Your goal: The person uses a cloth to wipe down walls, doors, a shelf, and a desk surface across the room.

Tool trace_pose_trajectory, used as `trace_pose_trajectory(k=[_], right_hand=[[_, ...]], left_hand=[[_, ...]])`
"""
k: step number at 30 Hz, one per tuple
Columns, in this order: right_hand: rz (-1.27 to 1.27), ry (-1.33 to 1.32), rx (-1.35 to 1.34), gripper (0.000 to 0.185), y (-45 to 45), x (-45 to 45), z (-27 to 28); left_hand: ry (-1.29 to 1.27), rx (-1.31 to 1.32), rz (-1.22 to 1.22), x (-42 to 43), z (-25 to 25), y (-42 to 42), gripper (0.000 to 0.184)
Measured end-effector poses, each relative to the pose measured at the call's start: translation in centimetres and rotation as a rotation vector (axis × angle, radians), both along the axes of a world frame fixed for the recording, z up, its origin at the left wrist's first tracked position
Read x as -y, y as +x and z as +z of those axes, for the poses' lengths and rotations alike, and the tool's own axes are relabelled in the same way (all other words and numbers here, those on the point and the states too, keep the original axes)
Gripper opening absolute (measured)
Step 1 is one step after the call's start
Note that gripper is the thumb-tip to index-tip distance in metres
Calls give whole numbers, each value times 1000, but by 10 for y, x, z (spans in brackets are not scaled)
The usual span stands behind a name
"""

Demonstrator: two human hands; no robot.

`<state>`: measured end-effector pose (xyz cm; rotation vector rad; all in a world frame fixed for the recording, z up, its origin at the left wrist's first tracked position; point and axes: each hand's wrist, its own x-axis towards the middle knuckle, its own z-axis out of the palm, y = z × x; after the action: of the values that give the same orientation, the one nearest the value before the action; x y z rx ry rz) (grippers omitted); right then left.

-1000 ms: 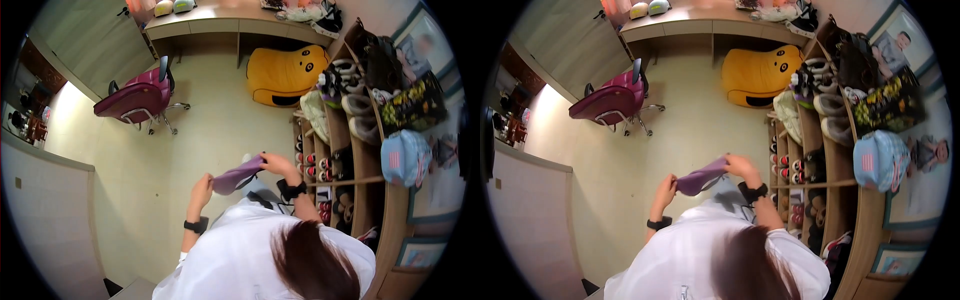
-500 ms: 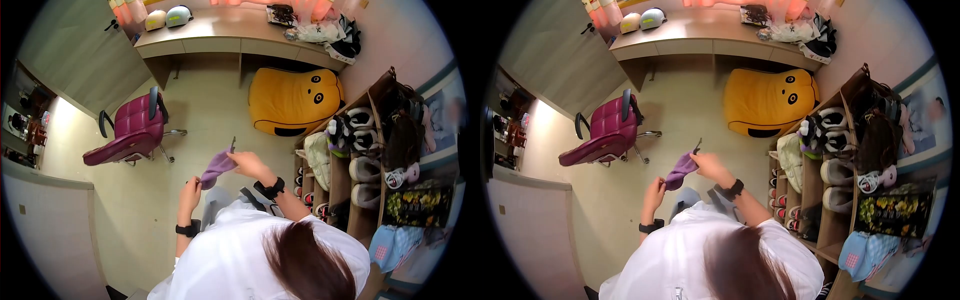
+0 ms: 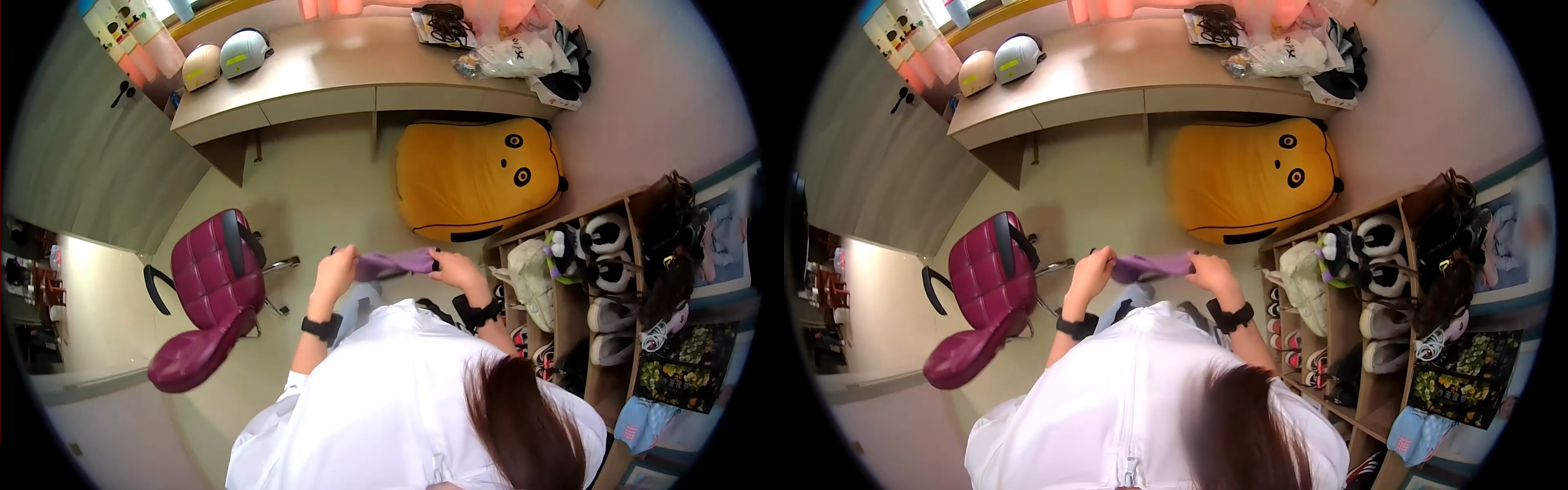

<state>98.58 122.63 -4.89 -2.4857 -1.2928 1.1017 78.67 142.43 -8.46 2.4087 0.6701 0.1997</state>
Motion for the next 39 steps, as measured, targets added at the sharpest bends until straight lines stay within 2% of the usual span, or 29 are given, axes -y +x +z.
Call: trace_pose_trajectory(k=[4,6,9,16,19,20,23,25,29,30,32,33,39], right_hand=[[16,187,164,54,16,-70,8],[54,177,230,52,17,-98,6],[133,264,177,49,16,-130,14],[380,214,96,49,27,-197,1],[395,433,110,56,40,-206,-5],[387,525,103,58,46,-206,-3],[316,579,40,62,88,-207,5],[262,602,67,63,124,-203,10],[133,633,56,63,201,-188,19],[99,632,25,63,222,-185,20],[38,795,1,63,266,-180,15],[-5,775,-54,63,287,-180,24],[-93,877,168,62,376,-207,34]], left_hand=[[1,89,7,-72,12,31,12],[61,-16,37,-106,4,37,10],[30,75,104,-135,22,31,10],[-113,160,446,-154,4,1,10],[-51,187,456,-145,3,13,10],[-128,169,483,-141,5,21,10],[-281,160,536,-137,13,64,11],[-91,248,434,-146,-10,97,9],[125,361,329,-150,6,191,8],[121,360,319,-153,11,216,8],[101,345,311,-156,26,261,9],[94,340,308,-158,38,283,11],[257,415,339,-186,61,373,12]])
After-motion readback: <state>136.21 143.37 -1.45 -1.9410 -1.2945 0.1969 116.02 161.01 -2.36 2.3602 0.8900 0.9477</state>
